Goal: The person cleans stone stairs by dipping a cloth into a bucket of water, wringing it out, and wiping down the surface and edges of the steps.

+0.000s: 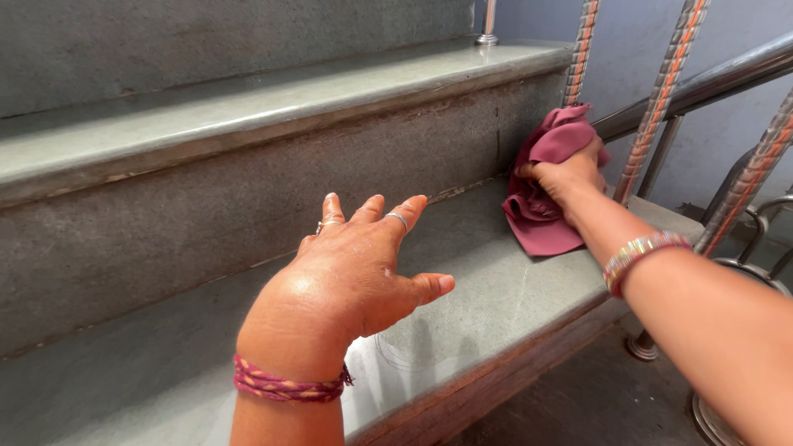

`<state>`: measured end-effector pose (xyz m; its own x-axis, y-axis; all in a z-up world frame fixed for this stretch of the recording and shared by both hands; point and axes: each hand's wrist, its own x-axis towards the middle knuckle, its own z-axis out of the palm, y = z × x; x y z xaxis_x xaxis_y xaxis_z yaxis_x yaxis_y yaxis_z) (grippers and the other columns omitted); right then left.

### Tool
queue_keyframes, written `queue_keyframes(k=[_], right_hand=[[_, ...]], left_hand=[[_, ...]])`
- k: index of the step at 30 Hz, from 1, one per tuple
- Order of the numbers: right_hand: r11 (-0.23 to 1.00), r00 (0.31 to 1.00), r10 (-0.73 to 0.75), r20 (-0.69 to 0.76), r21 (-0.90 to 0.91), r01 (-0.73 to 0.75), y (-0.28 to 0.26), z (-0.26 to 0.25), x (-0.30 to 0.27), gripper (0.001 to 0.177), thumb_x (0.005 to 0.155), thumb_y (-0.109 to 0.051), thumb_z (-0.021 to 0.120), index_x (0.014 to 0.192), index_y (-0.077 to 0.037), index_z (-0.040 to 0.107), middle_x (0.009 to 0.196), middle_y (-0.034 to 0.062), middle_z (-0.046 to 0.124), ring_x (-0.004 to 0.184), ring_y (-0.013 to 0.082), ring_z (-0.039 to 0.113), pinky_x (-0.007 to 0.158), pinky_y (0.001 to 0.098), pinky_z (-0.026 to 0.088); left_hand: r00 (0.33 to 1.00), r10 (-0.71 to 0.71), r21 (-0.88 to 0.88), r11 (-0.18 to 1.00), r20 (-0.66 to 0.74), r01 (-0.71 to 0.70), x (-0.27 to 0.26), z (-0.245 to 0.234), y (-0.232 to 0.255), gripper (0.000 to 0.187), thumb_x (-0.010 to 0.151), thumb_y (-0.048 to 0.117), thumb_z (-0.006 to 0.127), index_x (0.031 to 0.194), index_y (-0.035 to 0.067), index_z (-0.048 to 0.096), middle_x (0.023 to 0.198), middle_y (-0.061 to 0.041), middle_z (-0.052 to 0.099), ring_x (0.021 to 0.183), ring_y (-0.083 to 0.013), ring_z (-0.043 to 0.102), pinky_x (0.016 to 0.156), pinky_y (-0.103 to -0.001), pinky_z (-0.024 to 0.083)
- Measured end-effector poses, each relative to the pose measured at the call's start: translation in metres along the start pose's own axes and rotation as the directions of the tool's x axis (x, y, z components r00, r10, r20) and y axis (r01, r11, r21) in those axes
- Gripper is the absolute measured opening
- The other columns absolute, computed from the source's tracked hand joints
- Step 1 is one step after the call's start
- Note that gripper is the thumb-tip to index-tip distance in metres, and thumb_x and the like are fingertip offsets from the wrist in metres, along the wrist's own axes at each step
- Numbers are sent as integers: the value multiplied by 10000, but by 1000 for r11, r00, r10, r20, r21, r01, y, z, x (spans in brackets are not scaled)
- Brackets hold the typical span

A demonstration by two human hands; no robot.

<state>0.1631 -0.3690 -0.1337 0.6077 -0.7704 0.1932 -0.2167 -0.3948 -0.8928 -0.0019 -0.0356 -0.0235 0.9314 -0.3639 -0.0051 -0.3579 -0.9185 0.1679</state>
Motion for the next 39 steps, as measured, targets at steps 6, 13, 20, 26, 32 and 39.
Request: queue_keyframes(k=[6,13,20,26,32,39], right_hand=[[941,943,73,325,290,-173,-1,-6,51,713,682,-399,824,1273,-36,656,1208,176,726,1088,327,715,961,423,574],[984,983,-21,180,-170,52,15,7,78,916,819,-710,634,1393,4,641,1419,244,614,1295,336,609,1103,401,451],[823,979,-130,155,-534,193,2,3,27,1188,781,-905,593,1480,31,378,1507,301,358,1365,424,398,1095,453,335],[364,915,-100,391,-841,399,-37,-26,-46,874,886,-815,485,1359,-108,691,1448,170,618,1354,313,584,1098,393,475],[198,814,-180,552,-790,580,-40,-38,-82,499,926,-523,525,1093,-166,831,1209,105,762,1149,290,720,932,424,581],[269,697,-264,666,-643,717,-70,-57,-140,453,829,-511,672,984,-109,812,1029,163,776,986,329,748,857,433,592]], left_hand=[[999,37,12,999,-16,-37,8,11,-3,911,836,628,737,1581,369,280,1658,-59,213,1535,-415,28,1197,-529,236],[1000,-14,37,999,13,14,-4,-5,1,907,863,626,711,1605,381,251,1680,-51,201,1562,-399,21,1216,-525,257],[997,-42,1,999,68,42,-14,-20,18,885,880,601,689,1618,413,237,1707,12,183,1589,-349,-4,1221,-553,269],[999,-27,-21,999,31,27,-27,-29,21,888,872,595,704,1613,414,250,1708,18,181,1593,-333,-20,1221,-547,274],[999,-9,-15,1000,32,9,-29,-21,25,910,848,591,731,1612,429,265,1711,19,199,1599,-337,-7,1205,-565,303],[999,27,-9,1000,44,-27,-18,-13,29,970,807,631,746,1620,437,255,1717,12,200,1601,-340,29,1211,-567,303]])
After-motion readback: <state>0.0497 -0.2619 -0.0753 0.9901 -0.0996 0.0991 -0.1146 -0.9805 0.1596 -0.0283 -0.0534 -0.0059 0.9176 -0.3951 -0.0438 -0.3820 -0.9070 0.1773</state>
